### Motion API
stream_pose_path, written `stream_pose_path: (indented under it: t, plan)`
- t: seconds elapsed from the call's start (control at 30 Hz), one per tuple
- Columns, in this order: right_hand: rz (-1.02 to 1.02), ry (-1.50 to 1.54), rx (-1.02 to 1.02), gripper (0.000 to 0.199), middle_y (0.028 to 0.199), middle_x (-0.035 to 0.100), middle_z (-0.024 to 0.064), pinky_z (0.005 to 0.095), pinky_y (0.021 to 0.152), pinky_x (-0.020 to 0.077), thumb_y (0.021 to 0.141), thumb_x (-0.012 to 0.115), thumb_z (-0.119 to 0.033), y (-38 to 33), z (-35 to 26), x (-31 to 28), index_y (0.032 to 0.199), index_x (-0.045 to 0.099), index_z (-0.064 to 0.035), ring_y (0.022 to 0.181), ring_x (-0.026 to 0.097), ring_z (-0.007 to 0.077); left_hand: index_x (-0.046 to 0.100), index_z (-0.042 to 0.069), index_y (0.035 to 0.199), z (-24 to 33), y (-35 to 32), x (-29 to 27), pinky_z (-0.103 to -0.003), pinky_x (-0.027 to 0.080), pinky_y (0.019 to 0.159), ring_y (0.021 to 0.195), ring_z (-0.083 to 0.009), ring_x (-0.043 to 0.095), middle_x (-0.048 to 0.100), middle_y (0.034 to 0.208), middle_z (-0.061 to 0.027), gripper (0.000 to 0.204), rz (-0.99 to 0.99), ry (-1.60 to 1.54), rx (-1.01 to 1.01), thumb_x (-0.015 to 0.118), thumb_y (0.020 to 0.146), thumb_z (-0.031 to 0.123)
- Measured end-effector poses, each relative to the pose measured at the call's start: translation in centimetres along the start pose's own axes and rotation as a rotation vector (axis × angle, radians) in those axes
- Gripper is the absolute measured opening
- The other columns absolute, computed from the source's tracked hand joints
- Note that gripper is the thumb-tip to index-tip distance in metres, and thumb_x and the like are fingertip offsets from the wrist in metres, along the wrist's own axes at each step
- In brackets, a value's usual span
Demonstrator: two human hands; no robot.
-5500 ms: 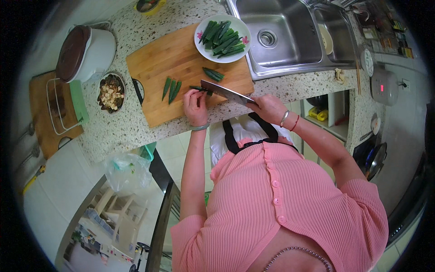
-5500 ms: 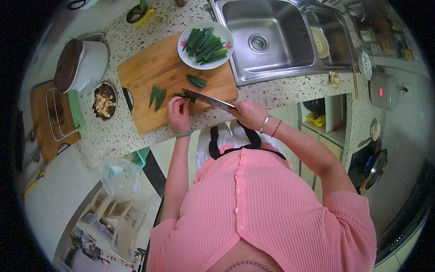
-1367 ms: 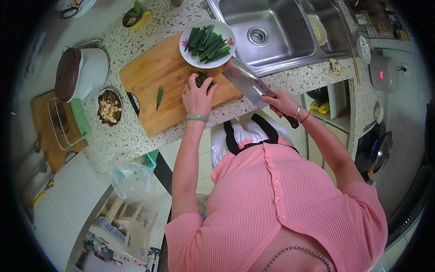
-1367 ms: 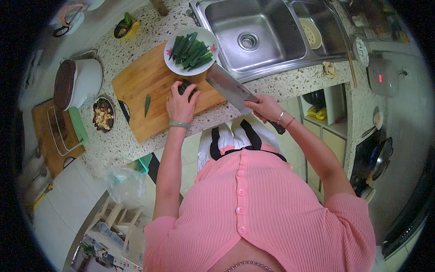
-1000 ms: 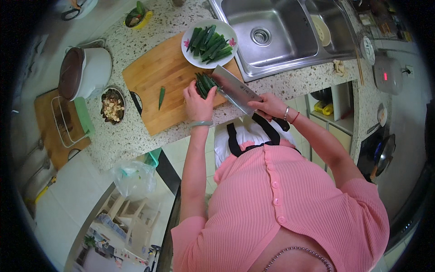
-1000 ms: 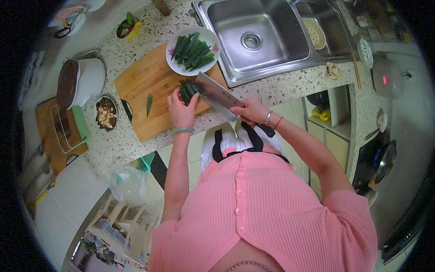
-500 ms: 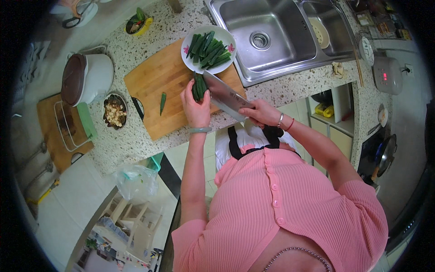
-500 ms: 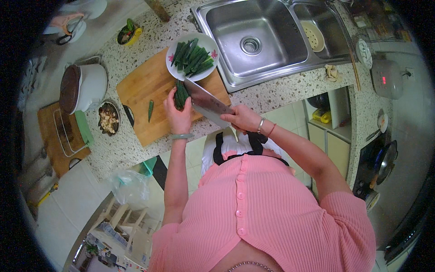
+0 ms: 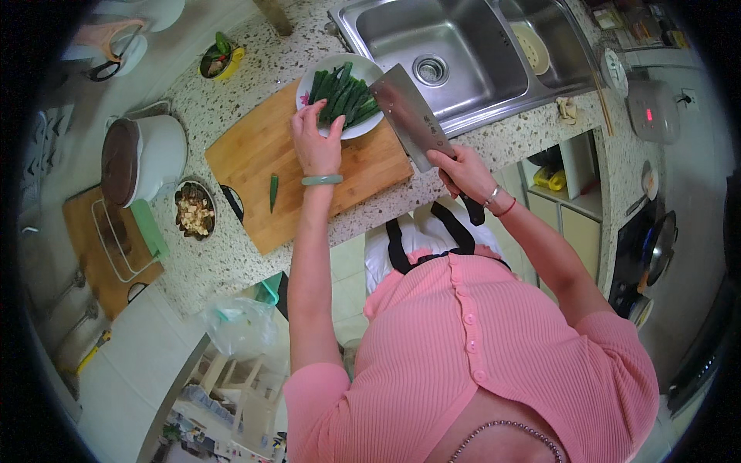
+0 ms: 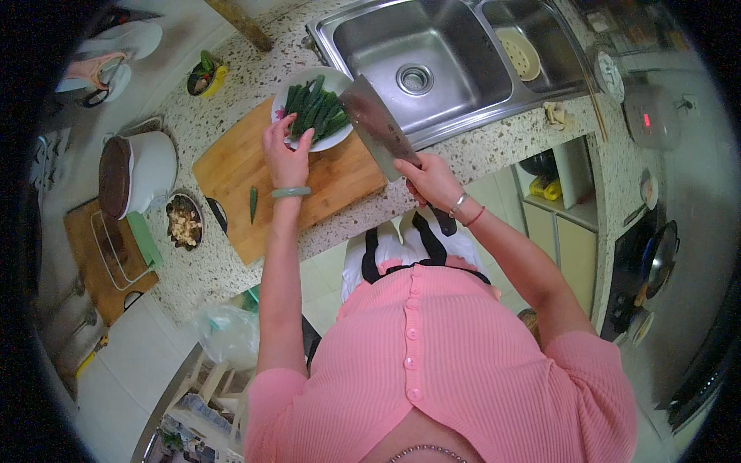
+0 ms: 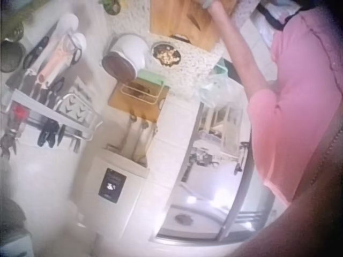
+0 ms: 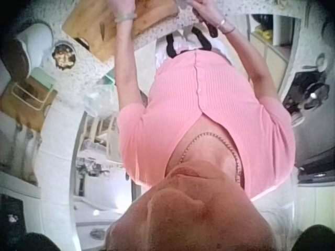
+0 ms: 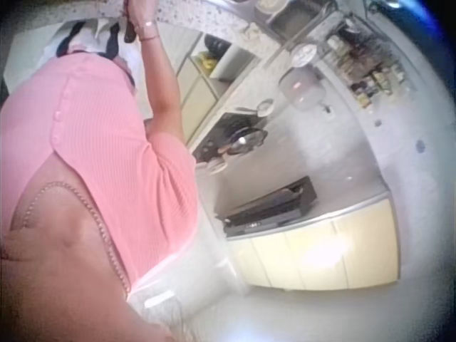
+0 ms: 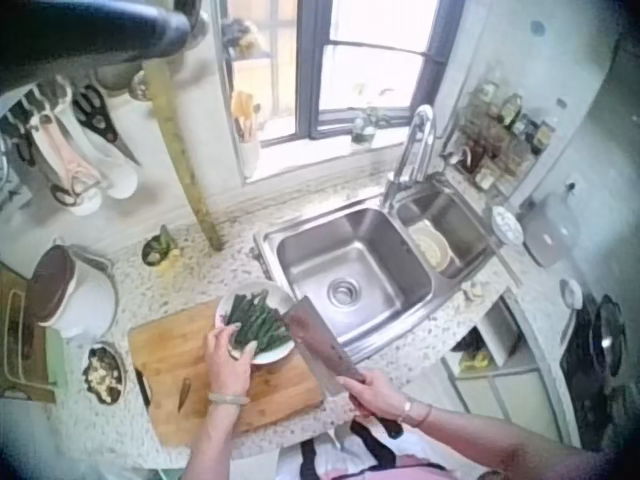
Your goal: The person stands at a kitchen counter and uses a cleaver to chop green okra pods on a wooden cutting board. They repeatedly pick up okra from a yellow colander, trim the ends, and slice the pods into smaller pieces, placing the finished pieces onto a white plate.
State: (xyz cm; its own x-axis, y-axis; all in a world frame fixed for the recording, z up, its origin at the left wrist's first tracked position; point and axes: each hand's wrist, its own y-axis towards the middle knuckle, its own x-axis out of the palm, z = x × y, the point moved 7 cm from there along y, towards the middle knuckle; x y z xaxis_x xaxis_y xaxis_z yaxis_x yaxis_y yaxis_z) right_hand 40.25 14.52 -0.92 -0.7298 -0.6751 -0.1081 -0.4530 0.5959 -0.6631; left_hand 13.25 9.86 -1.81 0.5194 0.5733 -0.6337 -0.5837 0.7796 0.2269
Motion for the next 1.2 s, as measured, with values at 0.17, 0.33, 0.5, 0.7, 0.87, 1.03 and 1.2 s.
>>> stream_pose_path:
  t: [0.17,0.33,0.5,0.7,0.87,1.03,1.2]
  plan:
    - [-0.046,-0.173,-0.083,0.035,0.052,0.053,0.0030,0.0279,0.038,0.0405,0.094,0.058,-0.029,0.4,0.6,1.0,0.077,0.058,0.0012,0.039,0.051,0.0107,0.067,0.010,0.105,-0.5,-0.5,1.2,-0.034,0.048,0.080,0.093,-0.0242,0.058,0.057,0.104,-0.0085,0.029,0.015,-0.021,0.022,0.075,0.078,0.016]
    - [-0.008,-0.134,-0.074,0.033,0.052,0.053,0.0033,0.0289,0.037,0.0403,0.094,0.058,-0.027,1.7,0.1,1.9,0.078,0.063,0.0018,0.040,0.051,0.0113,0.067,0.009,0.104,0.5,-0.4,0.9,-0.034,0.049,0.079,0.092,-0.0237,0.058,0.057,0.104,-0.0087,0.027,0.042,0.036,0.078,0.074,0.079,0.013]
    - [-0.028,-0.255,-0.155,0.034,0.051,0.051,0.0010,0.0256,0.037,0.0381,0.096,0.056,-0.027,0.3,-1.0,1.5,0.076,0.058,0.0003,0.039,0.047,0.0077,0.066,0.007,0.106,0.1,-3.0,-2.2,-0.034,0.048,0.083,0.098,-0.0245,0.057,0.056,0.108,-0.0098,0.029,0.110,-0.034,0.006,0.074,0.079,0.013]
    - [-0.083,-0.310,-0.125,0.034,0.053,0.054,0.0050,0.0299,0.045,0.0434,0.093,0.060,-0.028,0.4,-0.8,2.8,0.081,0.064,0.0036,0.044,0.052,0.0107,0.064,0.008,0.108,-6.3,-7.0,-9.9,-0.038,0.048,0.084,0.101,-0.0301,0.057,0.058,0.108,-0.0122,0.028,0.293,0.402,-0.131,0.070,0.081,0.012]
    - [-0.086,-0.207,0.005,0.033,0.054,0.054,0.0031,0.0267,0.040,0.0422,0.094,0.059,-0.029,0.9,0.6,2.5,0.082,0.061,0.0020,0.042,0.051,0.0097,0.064,0.009,0.102,-10.1,-9.1,-10.5,-0.038,0.050,0.079,0.095,-0.0295,0.060,0.059,0.104,-0.0100,0.020,0.007,0.477,-0.297,0.067,0.082,0.011]
    - [-0.095,-0.291,-0.071,0.033,0.054,0.054,0.0056,0.0308,0.041,0.0424,0.093,0.060,-0.028,-0.5,0.3,1.7,0.080,0.061,0.0020,0.042,0.051,0.0121,0.066,0.011,0.100,-5.4,-10.0,-5.3,-0.038,0.050,0.078,0.093,-0.0271,0.060,0.058,0.107,-0.0077,0.016,-0.093,0.285,0.001,0.064,0.084,0.009]
    - [-0.060,-0.654,-0.343,0.029,0.061,0.057,0.0171,0.0418,0.053,0.0460,0.091,0.060,-0.028,-1.4,-0.5,3.0,0.081,0.063,-0.0015,0.054,0.058,0.0296,0.067,0.006,0.100,-2.5,-11.4,-2.5,-0.034,0.049,0.082,0.093,-0.0243,0.059,0.055,0.109,-0.0082,0.015,-0.061,-0.006,0.011,0.065,0.085,0.005]
